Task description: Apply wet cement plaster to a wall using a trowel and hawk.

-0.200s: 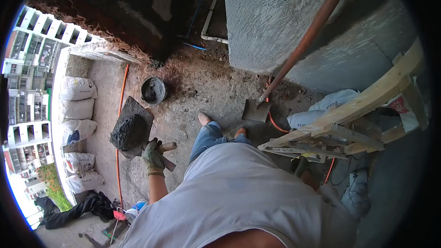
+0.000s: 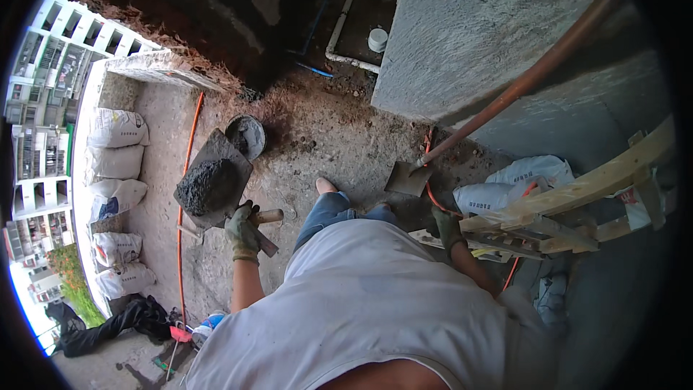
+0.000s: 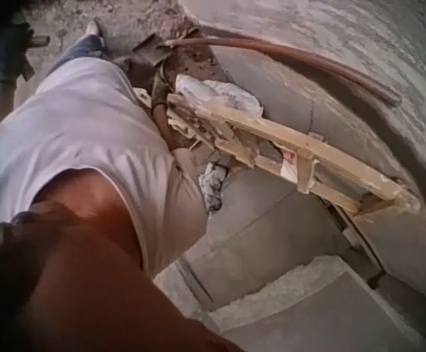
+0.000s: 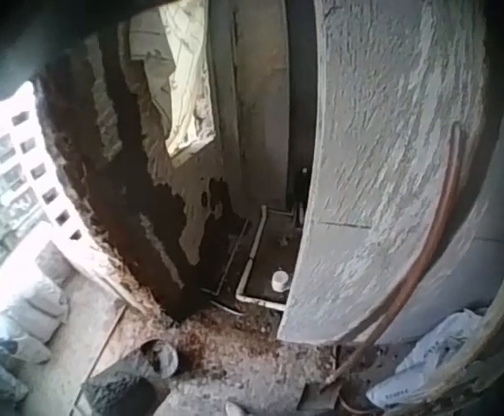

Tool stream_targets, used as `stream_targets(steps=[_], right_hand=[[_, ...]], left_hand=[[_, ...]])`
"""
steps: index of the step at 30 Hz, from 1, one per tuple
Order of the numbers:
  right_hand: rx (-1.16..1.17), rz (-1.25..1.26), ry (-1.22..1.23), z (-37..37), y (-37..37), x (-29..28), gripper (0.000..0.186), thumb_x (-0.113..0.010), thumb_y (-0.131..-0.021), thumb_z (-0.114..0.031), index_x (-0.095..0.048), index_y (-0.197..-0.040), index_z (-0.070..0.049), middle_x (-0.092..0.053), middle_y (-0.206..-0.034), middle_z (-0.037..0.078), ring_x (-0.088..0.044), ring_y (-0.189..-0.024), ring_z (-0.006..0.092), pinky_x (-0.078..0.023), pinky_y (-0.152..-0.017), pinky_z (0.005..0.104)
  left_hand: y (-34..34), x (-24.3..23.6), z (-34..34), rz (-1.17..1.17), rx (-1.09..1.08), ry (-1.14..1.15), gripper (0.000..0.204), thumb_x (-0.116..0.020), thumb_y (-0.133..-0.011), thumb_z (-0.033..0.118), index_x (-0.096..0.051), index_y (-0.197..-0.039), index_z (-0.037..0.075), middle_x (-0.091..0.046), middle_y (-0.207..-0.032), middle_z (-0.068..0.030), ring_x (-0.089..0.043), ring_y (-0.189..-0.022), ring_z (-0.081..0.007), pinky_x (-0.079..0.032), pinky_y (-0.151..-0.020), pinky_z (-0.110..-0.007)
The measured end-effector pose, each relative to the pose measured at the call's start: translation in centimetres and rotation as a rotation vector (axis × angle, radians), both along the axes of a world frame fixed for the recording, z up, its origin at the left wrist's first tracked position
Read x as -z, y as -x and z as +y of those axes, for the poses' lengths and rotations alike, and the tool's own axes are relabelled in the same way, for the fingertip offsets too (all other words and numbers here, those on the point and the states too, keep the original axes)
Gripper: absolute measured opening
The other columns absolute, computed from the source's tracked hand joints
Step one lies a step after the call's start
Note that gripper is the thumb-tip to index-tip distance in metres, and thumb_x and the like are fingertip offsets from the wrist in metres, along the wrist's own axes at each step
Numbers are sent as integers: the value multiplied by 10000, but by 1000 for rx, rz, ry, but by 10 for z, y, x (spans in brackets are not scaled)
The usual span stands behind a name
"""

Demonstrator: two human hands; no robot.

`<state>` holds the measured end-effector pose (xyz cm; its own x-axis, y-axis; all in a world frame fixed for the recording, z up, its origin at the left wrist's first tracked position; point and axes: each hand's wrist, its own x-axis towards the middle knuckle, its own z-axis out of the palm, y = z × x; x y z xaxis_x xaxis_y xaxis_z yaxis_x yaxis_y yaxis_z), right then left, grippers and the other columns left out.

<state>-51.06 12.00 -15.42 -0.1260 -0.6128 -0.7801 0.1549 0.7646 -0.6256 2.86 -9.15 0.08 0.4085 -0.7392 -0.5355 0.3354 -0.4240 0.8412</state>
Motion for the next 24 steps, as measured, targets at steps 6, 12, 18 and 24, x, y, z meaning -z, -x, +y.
stream_targets(steps=[6, 12, 18, 24], right_hand=[[-512, 105, 542, -270, -196, -107, 269, -671, -942, -221, -685, -1113, -14, -702, -960, 44, -626, -853, 105, -515, -760, 264], [-1271, -177, 439, -391, -331, -148, 469, -718, -896, -277, -613, -1272, -17, -694, -1093, 124, -633, -966, 164, -498, -856, 269], [-1245, -332, 183, -446, -378, -114, 148, -640, -831, -227, -660, -866, -85, -623, -664, 13, -549, -563, 138, -437, -519, 330], [-1576, 255, 209, -549, -312, 18, 505, -613, -833, -548, -701, -936, -61, -698, -800, 190, -696, -785, 339, -531, -705, 436]], left_hand=[[13, -2, -71, 104, 39, 100, 284, -667, -806, 49, -652, -1067, -61, -683, -1013, -137, -689, -900, -270, -559, -833, -380], [30, -3, -121, 156, 16, 156, 297, -678, -797, 72, -661, -1067, -52, -691, -1017, -126, -686, -921, -270, -552, -827, -368], [21, 28, -154, 27, -37, 96, 270, -696, -798, 117, -688, -1046, 12, -681, -987, -40, -612, -851, -139, -500, -752, -297], [35, 39, -215, 12, -171, -171, 247, -671, -789, 109, -671, -987, -39, -709, -922, -113, -636, -679, -164, -519, -630, -303]])
